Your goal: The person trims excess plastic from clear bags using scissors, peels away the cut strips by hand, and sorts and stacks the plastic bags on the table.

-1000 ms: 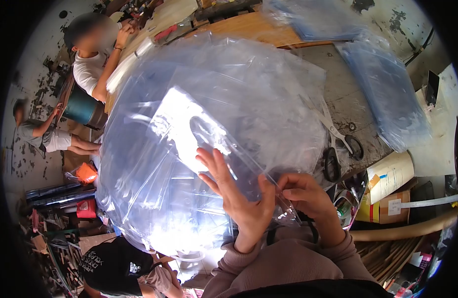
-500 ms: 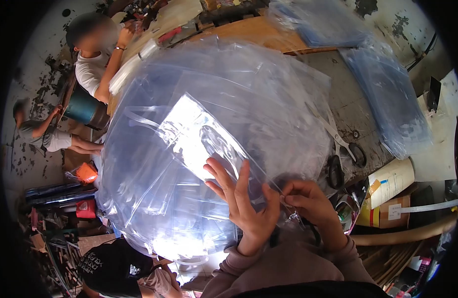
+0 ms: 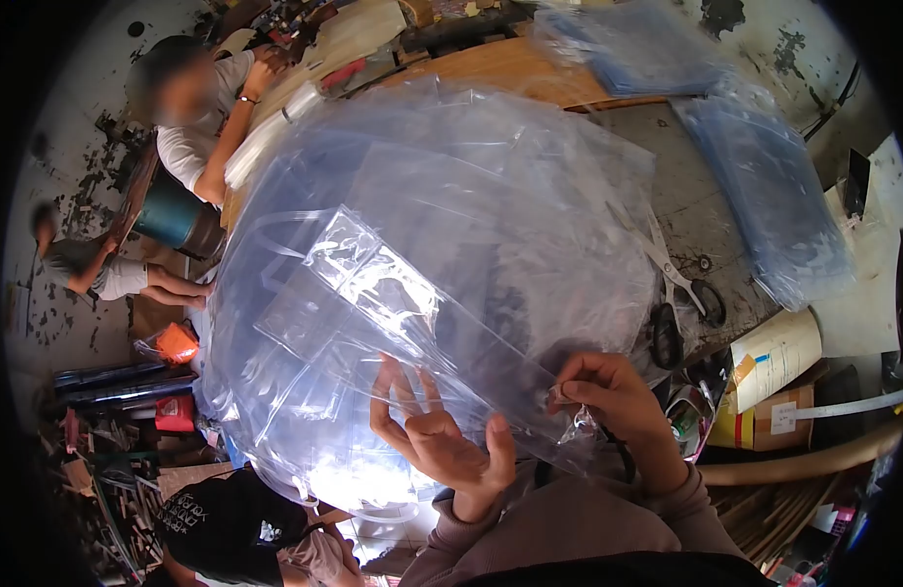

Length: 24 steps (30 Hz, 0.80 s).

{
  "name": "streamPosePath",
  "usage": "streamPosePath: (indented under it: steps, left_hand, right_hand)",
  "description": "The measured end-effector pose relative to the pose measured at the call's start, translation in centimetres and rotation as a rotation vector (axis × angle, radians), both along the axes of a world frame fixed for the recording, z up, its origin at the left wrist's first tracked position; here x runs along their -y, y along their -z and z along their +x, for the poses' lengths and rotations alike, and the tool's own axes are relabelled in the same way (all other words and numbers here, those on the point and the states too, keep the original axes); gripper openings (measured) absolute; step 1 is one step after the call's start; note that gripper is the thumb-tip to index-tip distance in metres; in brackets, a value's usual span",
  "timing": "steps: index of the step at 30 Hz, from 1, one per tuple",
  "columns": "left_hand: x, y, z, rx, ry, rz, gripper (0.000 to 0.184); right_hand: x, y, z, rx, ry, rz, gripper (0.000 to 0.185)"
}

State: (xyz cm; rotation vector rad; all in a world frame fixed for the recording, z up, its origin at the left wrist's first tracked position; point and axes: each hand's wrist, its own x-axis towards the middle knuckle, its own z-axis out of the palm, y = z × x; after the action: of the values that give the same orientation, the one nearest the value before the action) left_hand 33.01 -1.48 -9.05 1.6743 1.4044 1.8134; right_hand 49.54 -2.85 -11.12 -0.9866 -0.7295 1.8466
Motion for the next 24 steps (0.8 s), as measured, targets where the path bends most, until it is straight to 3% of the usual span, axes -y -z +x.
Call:
streamPosePath:
  steps: [8, 11, 13, 14, 15, 17, 18, 20, 24]
  left_hand:
    - [0.4, -0.3, -1.1, 0.319, 0.119, -0.048, 0.034]
    - [0.6, -0.3, -2.5, 0.465, 0.159, -0.017, 0.027]
    - [0.4, -0.7, -4.2, 0.538, -0.03, -0.084, 0.02]
    - [0.4, -0.1, -6.0, 0.468, -0.074, -0.105, 0.016]
    - [0.3, 0.6, -7.8, 0.399, -0.12, -0.126, 0.014]
    - [-0.6, 0.5, -9.0, 0.307, -0.043, -0.098, 0.014]
    - [-0.6, 0.2, -8.8, 0.308, -0.037, -0.099, 0.014]
    - [-0.3, -1.4, -8.5, -0.203, -0.228, -0.11, 0.016]
    - [2.2, -4.3, -8.8, -0.42, -0.301, -0.032, 0.022]
  right_hand:
    - [0.2, 0.1, -0.2, 0.032, 0.03, 0.036, 0.011]
    - [0.9, -0.9, -0.2, 0.215, 0.02, 0.16, 0.011]
    - [1.8, -0.7, 0.1, 0.256, 0.272, 0.449, 0.012]
    - [1.2, 0.6, 1.5, 0.715, 0.423, 0.767, 0.019]
    - [1.4, -0.4, 2.2, 0.985, 0.544, 0.661, 0.03]
    - [0.1, -1.2, 3.1, 1.429, 0.726, 0.705, 0.042]
    - [0.3, -1.1, 3.2, 1.433, 0.73, 0.701, 0.042]
    - [0.8, -0.5, 3.3, 1.515, 0.564, 0.606, 0.048]
    - [1.3, 0.1, 2.7, 1.582, 0.527, 0.645, 0.047]
